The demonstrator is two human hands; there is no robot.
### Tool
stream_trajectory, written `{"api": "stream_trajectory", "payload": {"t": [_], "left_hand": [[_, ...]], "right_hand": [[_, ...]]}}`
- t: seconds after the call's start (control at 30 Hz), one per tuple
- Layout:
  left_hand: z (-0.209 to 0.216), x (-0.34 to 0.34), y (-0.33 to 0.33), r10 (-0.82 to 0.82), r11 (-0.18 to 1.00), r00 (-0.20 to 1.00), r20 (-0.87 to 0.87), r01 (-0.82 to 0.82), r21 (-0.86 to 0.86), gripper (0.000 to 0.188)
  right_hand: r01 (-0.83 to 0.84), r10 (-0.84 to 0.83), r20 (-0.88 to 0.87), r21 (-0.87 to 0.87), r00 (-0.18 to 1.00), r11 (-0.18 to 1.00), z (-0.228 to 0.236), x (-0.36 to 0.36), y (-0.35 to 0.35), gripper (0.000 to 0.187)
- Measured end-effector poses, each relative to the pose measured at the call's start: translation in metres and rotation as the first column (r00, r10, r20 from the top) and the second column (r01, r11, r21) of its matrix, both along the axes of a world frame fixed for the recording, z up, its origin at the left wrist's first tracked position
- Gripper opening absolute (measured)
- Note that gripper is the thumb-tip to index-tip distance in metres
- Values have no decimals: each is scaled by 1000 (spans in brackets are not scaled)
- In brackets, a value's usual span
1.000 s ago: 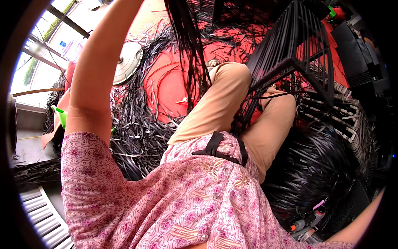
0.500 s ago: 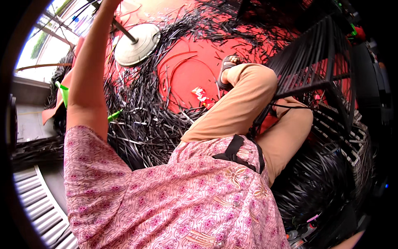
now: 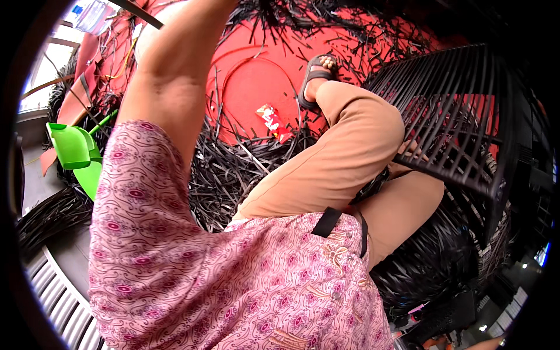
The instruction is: The person sits on the floor and weaves black plastic strips into a basket frame. They interlace the strips by hand, tucking ends into the weave to secure them, and occasionally pull new strips from a large pile nearby.
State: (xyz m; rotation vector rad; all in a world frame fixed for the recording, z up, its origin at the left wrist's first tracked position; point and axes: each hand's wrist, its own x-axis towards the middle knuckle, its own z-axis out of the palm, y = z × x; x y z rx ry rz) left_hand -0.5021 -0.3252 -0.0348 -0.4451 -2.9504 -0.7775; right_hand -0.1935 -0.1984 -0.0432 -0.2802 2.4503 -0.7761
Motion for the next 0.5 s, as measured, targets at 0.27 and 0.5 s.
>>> {"api": "stream_trajectory", "payload": {"t": [0.27, 0.5], "left_hand": [[-260, 185, 61, -139, 910, 918, 372, -31, 414, 26], [-356, 322, 88, 156, 987, 668, 727, -77, -141, 63]], "right_hand": [[295, -298, 44, -331, 954, 896, -38, -34, 23, 42], [439, -726, -64, -758, 685, 482, 169, 14, 203, 44]]}}
